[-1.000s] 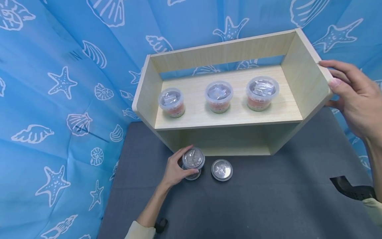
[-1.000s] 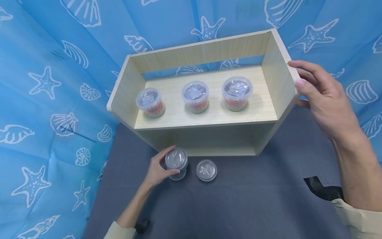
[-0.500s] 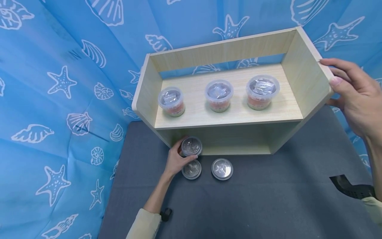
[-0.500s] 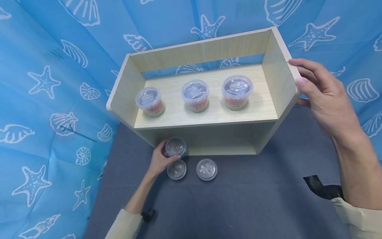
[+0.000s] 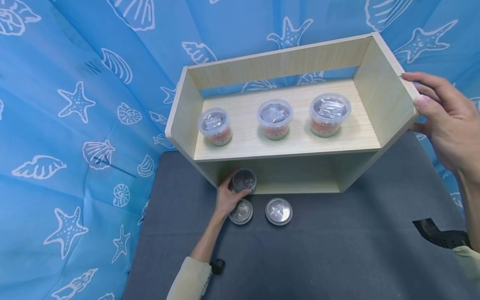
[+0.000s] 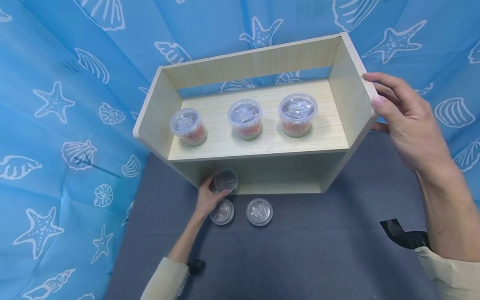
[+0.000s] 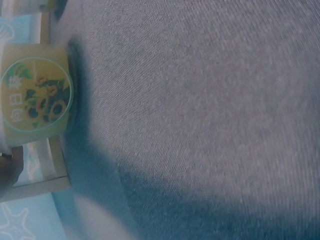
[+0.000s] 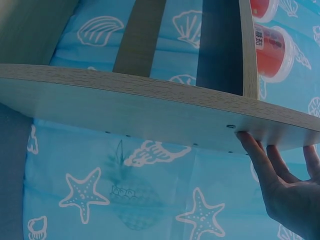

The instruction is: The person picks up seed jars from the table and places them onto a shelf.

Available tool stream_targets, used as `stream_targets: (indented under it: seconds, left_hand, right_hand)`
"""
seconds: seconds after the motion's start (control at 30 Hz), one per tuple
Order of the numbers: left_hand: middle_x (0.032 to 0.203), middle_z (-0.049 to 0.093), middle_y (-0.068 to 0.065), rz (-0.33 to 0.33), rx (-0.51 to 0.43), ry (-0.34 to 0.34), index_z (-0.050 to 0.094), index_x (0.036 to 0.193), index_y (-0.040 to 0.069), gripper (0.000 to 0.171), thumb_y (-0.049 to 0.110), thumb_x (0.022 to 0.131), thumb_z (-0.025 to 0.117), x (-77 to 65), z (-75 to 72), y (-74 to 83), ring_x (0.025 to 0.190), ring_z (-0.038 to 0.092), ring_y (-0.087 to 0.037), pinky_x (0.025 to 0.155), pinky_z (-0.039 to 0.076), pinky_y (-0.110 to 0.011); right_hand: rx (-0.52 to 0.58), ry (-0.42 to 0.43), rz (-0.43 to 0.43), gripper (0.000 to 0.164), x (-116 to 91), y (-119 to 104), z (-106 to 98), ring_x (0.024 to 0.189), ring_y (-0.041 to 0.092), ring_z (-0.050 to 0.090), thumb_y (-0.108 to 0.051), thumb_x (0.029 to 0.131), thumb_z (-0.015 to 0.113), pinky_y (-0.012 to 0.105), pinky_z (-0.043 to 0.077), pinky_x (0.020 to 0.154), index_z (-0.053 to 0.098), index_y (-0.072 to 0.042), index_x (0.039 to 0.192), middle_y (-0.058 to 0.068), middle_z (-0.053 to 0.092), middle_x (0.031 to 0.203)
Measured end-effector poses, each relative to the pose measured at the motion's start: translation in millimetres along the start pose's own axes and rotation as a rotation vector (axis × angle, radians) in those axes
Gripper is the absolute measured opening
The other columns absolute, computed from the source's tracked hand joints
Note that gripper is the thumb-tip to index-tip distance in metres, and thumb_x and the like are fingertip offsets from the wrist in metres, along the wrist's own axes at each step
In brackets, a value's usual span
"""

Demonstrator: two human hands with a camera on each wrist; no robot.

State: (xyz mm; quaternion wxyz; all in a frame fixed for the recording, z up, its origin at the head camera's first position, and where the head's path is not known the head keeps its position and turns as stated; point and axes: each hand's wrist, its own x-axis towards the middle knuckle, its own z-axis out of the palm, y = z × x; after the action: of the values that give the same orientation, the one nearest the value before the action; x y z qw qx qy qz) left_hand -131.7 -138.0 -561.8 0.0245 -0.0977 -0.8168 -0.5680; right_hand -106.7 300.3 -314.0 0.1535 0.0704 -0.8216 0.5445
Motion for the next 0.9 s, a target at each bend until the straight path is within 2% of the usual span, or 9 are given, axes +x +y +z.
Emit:
stream_targets:
  seconds: [0.2, 0.57, 0.73, 0.9]
  left_hand:
    - [0.145, 0.051, -0.008, -0.026, 0.032, 0.009, 0.048, 0.148, 0.017, 0.08, 0.019, 0.078, 0.087, 0.5, 3.5, -6.0, 0.136, 0.045, -0.024, 0.112, 0.038, -0.04]
    - [0.144, 0.05, -0.017, -0.019, 0.136, -0.016, 0.044, 0.149, 0.006, 0.079, 0.016, 0.081, 0.084, 1.4, 2.3, -10.1, 0.135, 0.046, -0.031, 0.113, 0.036, -0.043]
    - [0.144, 0.049, -0.019, -0.035, 0.135, -0.01, 0.044, 0.148, 0.005, 0.078, 0.016, 0.082, 0.083, 0.1, 2.6, -9.2, 0.135, 0.045, -0.033, 0.112, 0.037, -0.046]
    - [0.148, 0.044, -0.019, -0.073, 0.105, 0.009, 0.038, 0.151, 0.004, 0.083, 0.016, 0.083, 0.082, -2.8, 3.3, -8.0, 0.138, 0.042, -0.032, 0.111, 0.038, -0.045]
  right_hand:
    - [0.007, 0.007, 0.004, 0.047, 0.4, 0.6, 0.5, 0.126, 0.02, 0.044, -0.008, 0.107, 0.039, 0.041, 0.031, 0.115, 0.038, -0.018, 0.153, 0.006, 0.042, 0.151]
    - [-0.006, 0.024, 0.016, 0.047, 1.3, 0.5, 2.5, 0.124, 0.02, 0.045, -0.01, 0.107, 0.039, 0.038, 0.034, 0.111, 0.038, -0.019, 0.153, 0.007, 0.041, 0.151]
    - [0.003, 0.018, 0.008, 0.047, 0.3, 1.3, 2.6, 0.126, 0.021, 0.044, -0.01, 0.107, 0.038, 0.04, 0.032, 0.113, 0.038, -0.018, 0.153, 0.008, 0.04, 0.152]
    - [-0.004, 0.019, 0.004, 0.047, 0.2, 1.0, 3.5, 0.126, 0.021, 0.044, -0.011, 0.108, 0.038, 0.04, 0.032, 0.113, 0.037, -0.019, 0.154, 0.009, 0.039, 0.152]
